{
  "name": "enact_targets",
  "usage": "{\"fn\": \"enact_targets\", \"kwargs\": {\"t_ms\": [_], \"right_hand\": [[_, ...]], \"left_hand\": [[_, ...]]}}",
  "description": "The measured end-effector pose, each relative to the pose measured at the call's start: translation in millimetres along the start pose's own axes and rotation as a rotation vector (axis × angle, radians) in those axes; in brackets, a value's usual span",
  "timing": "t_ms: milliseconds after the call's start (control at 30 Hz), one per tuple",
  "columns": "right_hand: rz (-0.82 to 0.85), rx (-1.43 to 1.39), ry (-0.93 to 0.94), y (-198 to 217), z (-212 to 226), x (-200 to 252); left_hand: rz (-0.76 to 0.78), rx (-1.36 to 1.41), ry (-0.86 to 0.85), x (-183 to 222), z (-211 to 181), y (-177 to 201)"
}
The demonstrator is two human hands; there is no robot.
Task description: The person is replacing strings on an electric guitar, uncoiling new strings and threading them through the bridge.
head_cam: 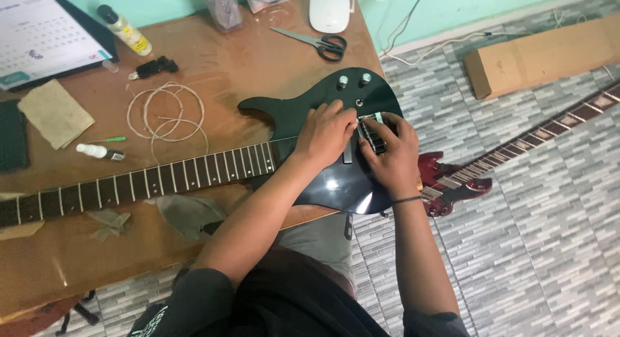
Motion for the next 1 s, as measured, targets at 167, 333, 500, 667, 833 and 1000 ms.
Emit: {"fn": "enact_targets", "kwargs": {"t_ms": [167, 333, 500, 667, 833, 1000], "right_hand": [[0.073, 0.117, 0.063, 3.2, 20.4, 2.0], [0.135, 0.145, 0.123, -9.2, 69.5, 5.3], [0.2, 0.071, 0.332, -46.7, 167.2, 23.2], [0.261, -0.003, 0.522, -99.5, 248.8, 39.8], [0.299, 0.01, 0.655, -128.0, 333.1, 47.2], [0.338, 0.02, 0.754, -159.4, 424.6, 50.9]], "left_hand": [[-0.018, -0.125, 0.063, 40.4, 8.4, 41.4], [-0.044, -0.268, 0.285, 128.8, 39.7, 102.4], [-0.372, -0.376, 0.424, 226.8, 73.2, 162.7], [-0.53, -0.501, 0.537, 308.7, 104.5, 215.7], [-0.68, -0.62, 0.626, 378.7, 156.9, 256.6], [-0.682, -0.454, 0.789, 442.3, 214.7, 323.9]]}}
Point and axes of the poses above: each hand's wrist, its own x-axis away from the middle knuckle, its own y-axis out of the back of the hand, z = x × y, the point moved 5 cm from there along -x, towards the middle knuckle, and after that the axes turned 1 degree about y, right-handed, at the moved point
